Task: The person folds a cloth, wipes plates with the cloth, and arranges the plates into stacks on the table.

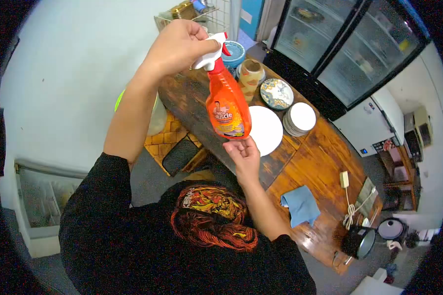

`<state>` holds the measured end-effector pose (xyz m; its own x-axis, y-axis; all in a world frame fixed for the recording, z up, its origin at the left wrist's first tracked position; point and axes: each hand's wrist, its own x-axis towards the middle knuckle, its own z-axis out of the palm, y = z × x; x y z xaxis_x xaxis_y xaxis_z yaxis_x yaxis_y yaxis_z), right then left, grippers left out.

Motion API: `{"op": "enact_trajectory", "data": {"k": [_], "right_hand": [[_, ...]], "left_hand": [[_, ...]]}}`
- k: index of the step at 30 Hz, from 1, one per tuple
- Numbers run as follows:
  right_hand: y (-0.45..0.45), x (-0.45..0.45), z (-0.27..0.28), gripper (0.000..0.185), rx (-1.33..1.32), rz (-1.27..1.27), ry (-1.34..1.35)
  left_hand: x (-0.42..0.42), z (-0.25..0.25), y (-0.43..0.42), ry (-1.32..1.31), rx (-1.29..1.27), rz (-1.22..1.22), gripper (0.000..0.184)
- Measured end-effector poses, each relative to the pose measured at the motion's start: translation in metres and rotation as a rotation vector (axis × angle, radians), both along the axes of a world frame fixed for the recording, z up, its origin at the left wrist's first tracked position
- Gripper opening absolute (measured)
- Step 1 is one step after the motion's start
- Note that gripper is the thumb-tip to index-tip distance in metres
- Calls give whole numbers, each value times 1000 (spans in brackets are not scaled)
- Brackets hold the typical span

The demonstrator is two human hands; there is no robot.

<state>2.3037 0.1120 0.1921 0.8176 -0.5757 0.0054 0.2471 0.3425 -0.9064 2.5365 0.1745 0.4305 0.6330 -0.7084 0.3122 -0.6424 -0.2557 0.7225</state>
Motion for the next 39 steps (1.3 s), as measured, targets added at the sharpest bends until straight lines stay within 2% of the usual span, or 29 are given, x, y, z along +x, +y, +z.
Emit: {"op": "enact_trajectory", "data": {"k": [5, 8, 16, 20, 25, 39], "right_hand": [[19, -1, 16, 48, -8, -254, -72], [23, -1, 25, 46, 47, -271, -107], [34, 18, 34, 41, 103, -202, -190], [47, 24, 38, 37, 126, -126, -164], [64, 38, 40, 37, 139, -60, -148], [76, 45, 30, 37, 163, 33, -79]], "left_hand": [[-22, 9, 1, 78, 71, -99, 29], [-19, 7, -2, 81, 81, -152, 32], [-5, 22, 9, 28, 8, -169, 43], [11, 4, 10, 13, -123, -170, 48], [33, -19, 15, 69, -159, -128, 52], [50, -34, 32, 97, -132, -70, 54]]}}
